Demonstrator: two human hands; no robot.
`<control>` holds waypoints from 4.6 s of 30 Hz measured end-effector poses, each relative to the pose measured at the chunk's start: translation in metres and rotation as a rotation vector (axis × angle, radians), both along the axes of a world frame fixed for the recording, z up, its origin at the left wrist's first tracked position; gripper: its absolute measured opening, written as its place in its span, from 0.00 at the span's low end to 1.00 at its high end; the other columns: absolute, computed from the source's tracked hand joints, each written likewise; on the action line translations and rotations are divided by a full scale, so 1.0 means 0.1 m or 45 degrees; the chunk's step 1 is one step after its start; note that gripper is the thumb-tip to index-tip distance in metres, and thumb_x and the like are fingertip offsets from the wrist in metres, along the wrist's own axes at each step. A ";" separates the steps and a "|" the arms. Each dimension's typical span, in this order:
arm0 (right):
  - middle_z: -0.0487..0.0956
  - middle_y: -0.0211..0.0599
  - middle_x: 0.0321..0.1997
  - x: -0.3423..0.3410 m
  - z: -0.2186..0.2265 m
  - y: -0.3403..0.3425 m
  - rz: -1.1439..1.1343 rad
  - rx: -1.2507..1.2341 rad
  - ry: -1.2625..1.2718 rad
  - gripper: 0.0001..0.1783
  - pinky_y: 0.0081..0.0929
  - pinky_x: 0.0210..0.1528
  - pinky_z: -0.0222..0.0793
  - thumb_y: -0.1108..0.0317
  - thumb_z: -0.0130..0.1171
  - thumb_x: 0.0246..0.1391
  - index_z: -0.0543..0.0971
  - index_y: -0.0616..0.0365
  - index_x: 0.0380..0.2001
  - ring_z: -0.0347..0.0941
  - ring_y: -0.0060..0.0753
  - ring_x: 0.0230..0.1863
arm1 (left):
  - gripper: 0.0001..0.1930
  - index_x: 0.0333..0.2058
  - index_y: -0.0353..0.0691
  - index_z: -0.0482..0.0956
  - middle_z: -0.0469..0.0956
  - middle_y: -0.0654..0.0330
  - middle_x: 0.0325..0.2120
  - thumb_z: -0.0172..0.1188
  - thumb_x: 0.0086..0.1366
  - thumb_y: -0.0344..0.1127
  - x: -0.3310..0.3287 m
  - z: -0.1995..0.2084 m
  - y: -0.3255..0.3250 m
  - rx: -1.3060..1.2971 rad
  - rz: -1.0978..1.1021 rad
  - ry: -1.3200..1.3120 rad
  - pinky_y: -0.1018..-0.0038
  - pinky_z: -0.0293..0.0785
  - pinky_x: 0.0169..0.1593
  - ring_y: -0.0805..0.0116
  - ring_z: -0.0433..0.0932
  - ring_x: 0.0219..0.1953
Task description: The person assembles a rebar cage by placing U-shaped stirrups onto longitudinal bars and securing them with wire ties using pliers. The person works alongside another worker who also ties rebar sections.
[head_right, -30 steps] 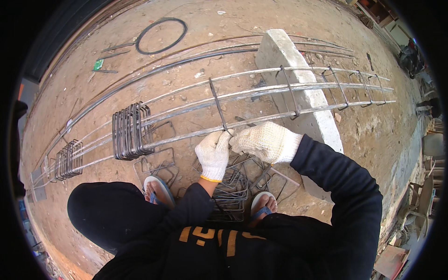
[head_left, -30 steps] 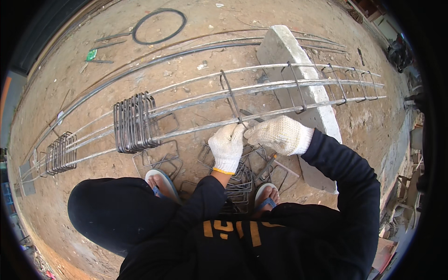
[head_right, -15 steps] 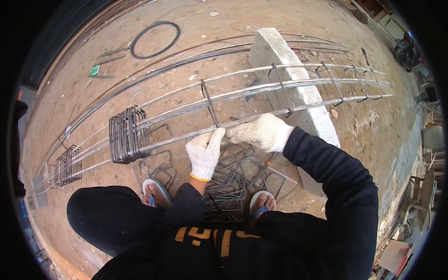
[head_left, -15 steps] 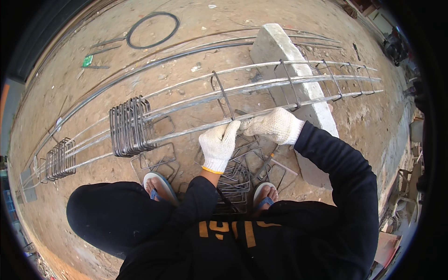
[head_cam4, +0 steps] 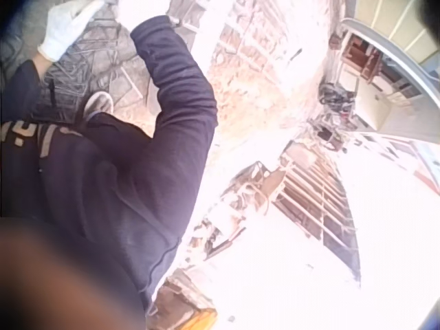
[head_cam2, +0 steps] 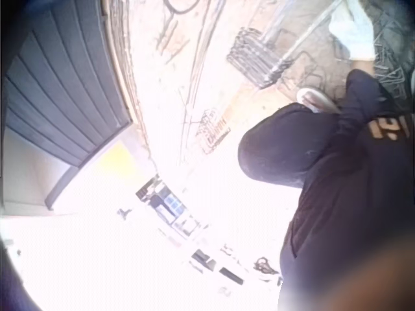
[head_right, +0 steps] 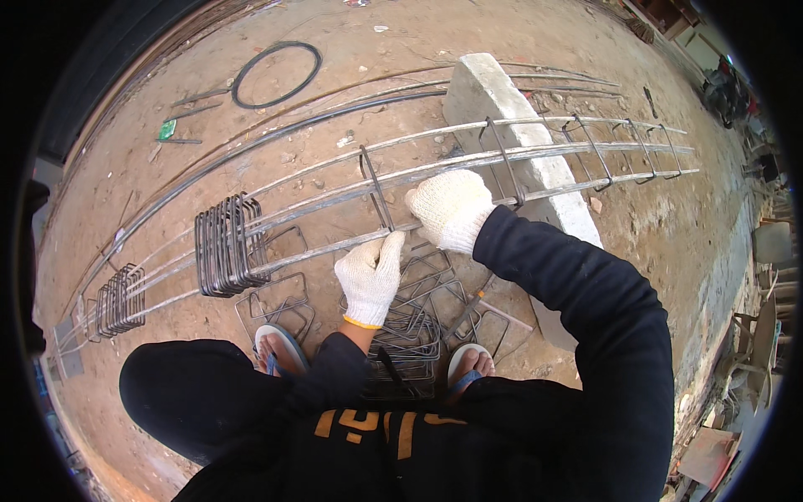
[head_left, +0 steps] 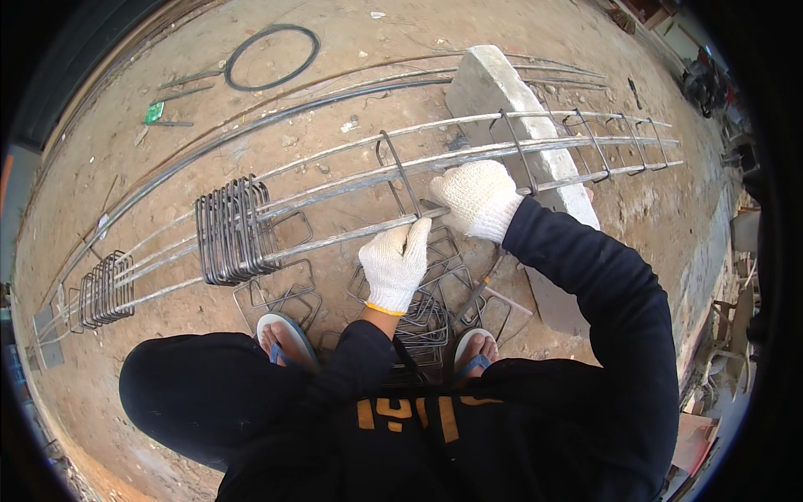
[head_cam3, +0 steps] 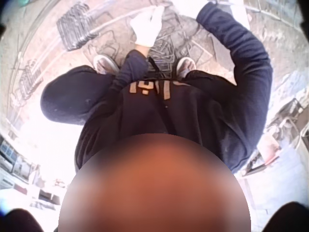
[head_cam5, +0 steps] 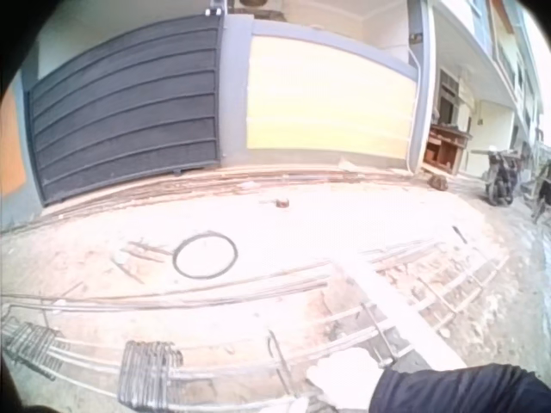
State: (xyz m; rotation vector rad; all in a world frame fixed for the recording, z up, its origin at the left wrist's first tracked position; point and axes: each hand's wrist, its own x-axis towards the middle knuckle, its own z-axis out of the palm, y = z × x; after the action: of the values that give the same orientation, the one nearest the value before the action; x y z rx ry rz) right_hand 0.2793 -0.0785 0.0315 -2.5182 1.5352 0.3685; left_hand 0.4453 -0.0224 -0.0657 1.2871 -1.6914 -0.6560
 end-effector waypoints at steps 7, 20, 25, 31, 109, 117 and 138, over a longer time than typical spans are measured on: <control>0.84 0.45 0.43 -0.26 -0.13 -0.45 0.157 0.656 -0.627 0.18 0.35 0.48 0.73 0.65 0.57 0.54 0.82 0.58 0.47 0.80 0.44 0.43 | 0.05 0.35 0.46 0.84 0.82 0.58 0.25 0.63 0.59 0.32 0.01 -0.08 -0.01 -0.243 -0.032 -0.095 0.67 0.75 0.26 0.58 0.79 0.22; 0.82 0.47 0.29 -0.10 -0.10 -0.51 0.149 0.612 -0.302 0.12 0.39 0.37 0.74 0.61 0.59 0.52 0.85 0.55 0.32 0.80 0.46 0.33 | 0.13 0.25 0.35 0.84 0.79 0.52 0.18 0.61 0.64 0.38 -0.01 0.06 -0.01 -0.048 0.014 0.055 0.67 0.72 0.28 0.55 0.80 0.21; 0.82 0.48 0.28 0.08 0.00 -0.30 0.434 -0.048 0.078 0.10 0.41 0.36 0.76 0.63 0.57 0.49 0.83 0.57 0.29 0.81 0.49 0.35 | 0.13 0.24 0.35 0.83 0.77 0.50 0.17 0.61 0.63 0.38 -0.02 0.07 -0.01 -0.047 0.015 0.082 0.65 0.71 0.27 0.53 0.79 0.21; 0.78 0.39 0.27 0.09 0.03 -0.13 0.592 -0.387 -0.100 0.08 0.43 0.31 0.74 0.63 0.56 0.48 0.78 0.54 0.27 0.79 0.45 0.31 | 0.05 0.32 0.42 0.83 0.79 0.54 0.22 0.60 0.61 0.34 0.00 0.02 -0.02 -0.209 -0.025 -0.056 0.64 0.73 0.26 0.53 0.79 0.22; 0.80 0.28 0.34 0.19 0.03 -0.19 -0.189 0.318 -1.557 0.13 0.23 0.37 0.69 0.63 0.52 0.65 0.81 0.59 0.41 0.70 0.20 0.32 | 0.13 0.47 0.33 0.74 0.70 0.63 0.23 0.49 0.72 0.37 0.00 0.12 0.23 1.490 -0.495 2.490 0.71 0.67 0.31 0.65 0.69 0.26; 0.80 0.34 0.32 0.12 0.05 -0.29 -0.287 0.538 -1.444 0.13 0.24 0.32 0.69 0.61 0.54 0.64 0.81 0.58 0.41 0.71 0.22 0.29 | 0.13 0.44 0.34 0.73 0.67 0.68 0.18 0.43 0.72 0.35 0.13 0.32 0.13 1.725 -0.348 2.571 0.75 0.65 0.27 0.73 0.65 0.20; 0.77 0.45 0.51 0.61 -1.18 0.77 0.563 0.221 -1.050 0.18 0.42 0.60 0.68 0.59 0.48 0.57 0.77 0.53 0.46 0.74 0.44 0.54 | 0.12 0.30 0.34 0.83 0.80 0.51 0.19 0.55 0.63 0.37 0.18 0.86 -0.13 0.385 -0.408 -0.394 0.67 0.71 0.24 0.58 0.79 0.19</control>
State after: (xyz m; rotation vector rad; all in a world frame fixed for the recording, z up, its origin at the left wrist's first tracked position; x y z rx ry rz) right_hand 0.3407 -0.0013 -0.0863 -2.3660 0.6137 -0.4312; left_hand 0.4636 -0.0354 0.0206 1.3919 -2.1422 -0.9692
